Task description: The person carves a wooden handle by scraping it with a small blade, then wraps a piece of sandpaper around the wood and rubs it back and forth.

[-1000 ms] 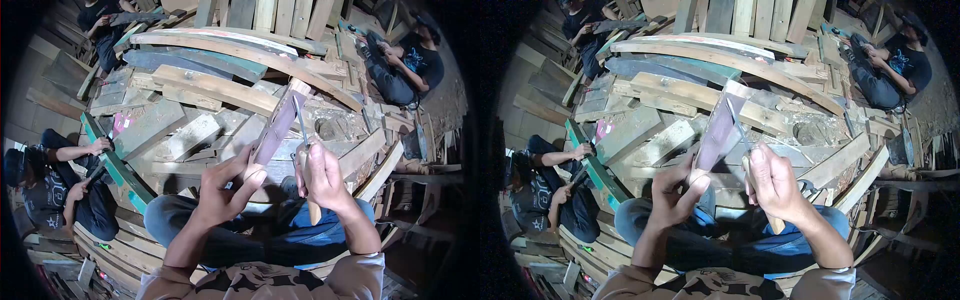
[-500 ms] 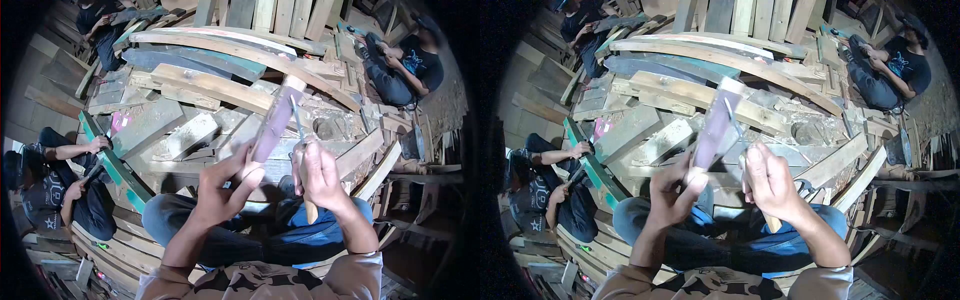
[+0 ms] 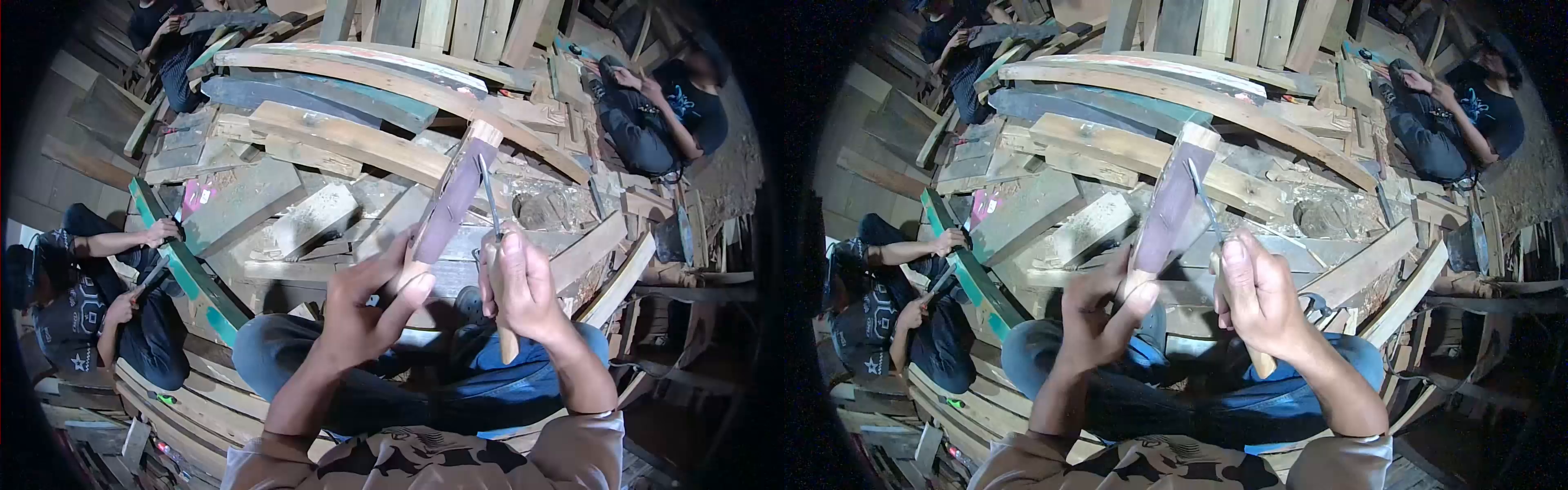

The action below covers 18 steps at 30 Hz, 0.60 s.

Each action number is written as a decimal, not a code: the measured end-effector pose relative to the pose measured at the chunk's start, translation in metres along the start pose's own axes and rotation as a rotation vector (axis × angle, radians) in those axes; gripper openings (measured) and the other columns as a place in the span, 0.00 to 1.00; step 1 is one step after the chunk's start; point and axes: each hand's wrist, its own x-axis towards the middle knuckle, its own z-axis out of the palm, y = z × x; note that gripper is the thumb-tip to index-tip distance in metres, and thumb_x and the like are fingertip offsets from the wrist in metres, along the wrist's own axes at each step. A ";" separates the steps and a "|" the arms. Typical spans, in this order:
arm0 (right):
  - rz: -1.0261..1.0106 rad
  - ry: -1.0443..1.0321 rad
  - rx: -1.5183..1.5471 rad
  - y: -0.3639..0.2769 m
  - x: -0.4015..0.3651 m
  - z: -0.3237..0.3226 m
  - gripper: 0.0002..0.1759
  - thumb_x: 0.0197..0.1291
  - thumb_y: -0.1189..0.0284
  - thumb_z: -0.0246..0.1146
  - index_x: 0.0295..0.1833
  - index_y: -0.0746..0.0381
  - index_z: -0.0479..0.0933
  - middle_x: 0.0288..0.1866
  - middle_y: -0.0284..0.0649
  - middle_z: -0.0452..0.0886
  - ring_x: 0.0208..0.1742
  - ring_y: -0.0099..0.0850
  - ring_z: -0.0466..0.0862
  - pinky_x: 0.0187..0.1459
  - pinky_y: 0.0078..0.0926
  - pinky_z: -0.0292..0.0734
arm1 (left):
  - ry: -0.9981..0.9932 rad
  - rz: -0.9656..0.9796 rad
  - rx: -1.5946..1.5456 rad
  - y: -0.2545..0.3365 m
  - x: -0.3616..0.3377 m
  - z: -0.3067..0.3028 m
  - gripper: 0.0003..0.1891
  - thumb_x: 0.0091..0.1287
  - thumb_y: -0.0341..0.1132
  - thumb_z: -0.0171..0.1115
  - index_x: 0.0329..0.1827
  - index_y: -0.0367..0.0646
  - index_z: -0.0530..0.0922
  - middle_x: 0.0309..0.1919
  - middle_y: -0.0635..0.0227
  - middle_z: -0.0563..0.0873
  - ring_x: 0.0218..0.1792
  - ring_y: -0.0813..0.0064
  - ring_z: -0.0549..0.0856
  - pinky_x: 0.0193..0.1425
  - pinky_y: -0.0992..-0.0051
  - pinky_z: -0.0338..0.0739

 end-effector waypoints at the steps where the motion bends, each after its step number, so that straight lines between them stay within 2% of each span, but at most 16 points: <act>1: -0.001 -0.001 0.003 0.000 0.002 -0.002 0.23 0.80 0.57 0.41 0.38 0.65 0.67 0.15 0.32 0.68 0.14 0.20 0.73 0.15 0.20 0.67 | -0.024 -0.096 0.011 0.004 -0.003 0.001 0.25 0.64 0.28 0.69 0.63 0.28 0.76 0.42 0.46 0.89 0.41 0.68 0.90 0.49 0.72 0.81; 3: -0.041 0.005 0.045 0.001 0.006 -0.008 0.23 0.80 0.57 0.41 0.39 0.65 0.66 0.15 0.33 0.69 0.13 0.20 0.73 0.16 0.19 0.67 | -0.036 -0.090 0.082 0.012 -0.005 0.005 0.24 0.64 0.29 0.69 0.62 0.27 0.77 0.43 0.46 0.89 0.42 0.67 0.90 0.50 0.72 0.81; 8: -0.033 -0.026 -0.019 0.004 0.002 -0.004 0.23 0.80 0.57 0.40 0.38 0.64 0.66 0.16 0.34 0.72 0.14 0.20 0.73 0.16 0.19 0.68 | -0.030 -0.041 0.030 0.005 -0.002 0.002 0.23 0.63 0.28 0.70 0.60 0.28 0.78 0.42 0.46 0.88 0.42 0.66 0.90 0.48 0.72 0.82; 12: 0.037 0.017 0.086 -0.005 0.002 -0.005 0.23 0.80 0.56 0.41 0.38 0.64 0.66 0.16 0.33 0.70 0.14 0.20 0.73 0.16 0.18 0.68 | -0.039 0.007 0.043 0.002 -0.006 0.004 0.23 0.62 0.27 0.70 0.60 0.28 0.78 0.42 0.47 0.89 0.40 0.67 0.90 0.47 0.72 0.82; 14: 0.021 -0.030 0.030 -0.002 0.001 -0.001 0.24 0.80 0.57 0.40 0.37 0.64 0.66 0.16 0.32 0.69 0.14 0.20 0.72 0.16 0.18 0.67 | -0.005 0.039 0.041 -0.006 -0.001 -0.001 0.23 0.63 0.27 0.70 0.61 0.28 0.77 0.41 0.47 0.88 0.40 0.68 0.90 0.46 0.72 0.81; 17: 0.018 -0.004 0.085 -0.003 0.005 -0.006 0.23 0.80 0.57 0.41 0.37 0.64 0.66 0.16 0.33 0.69 0.13 0.20 0.72 0.16 0.19 0.68 | -0.053 -0.072 0.043 0.009 -0.005 0.003 0.23 0.63 0.28 0.70 0.61 0.27 0.77 0.44 0.46 0.88 0.42 0.68 0.90 0.47 0.71 0.81; 18: 0.062 -0.002 0.084 -0.008 0.005 -0.010 0.23 0.80 0.57 0.41 0.37 0.64 0.66 0.16 0.33 0.69 0.13 0.20 0.72 0.16 0.19 0.67 | -0.027 0.006 0.032 0.012 -0.004 0.008 0.23 0.64 0.28 0.69 0.61 0.26 0.77 0.45 0.46 0.88 0.42 0.68 0.90 0.49 0.72 0.81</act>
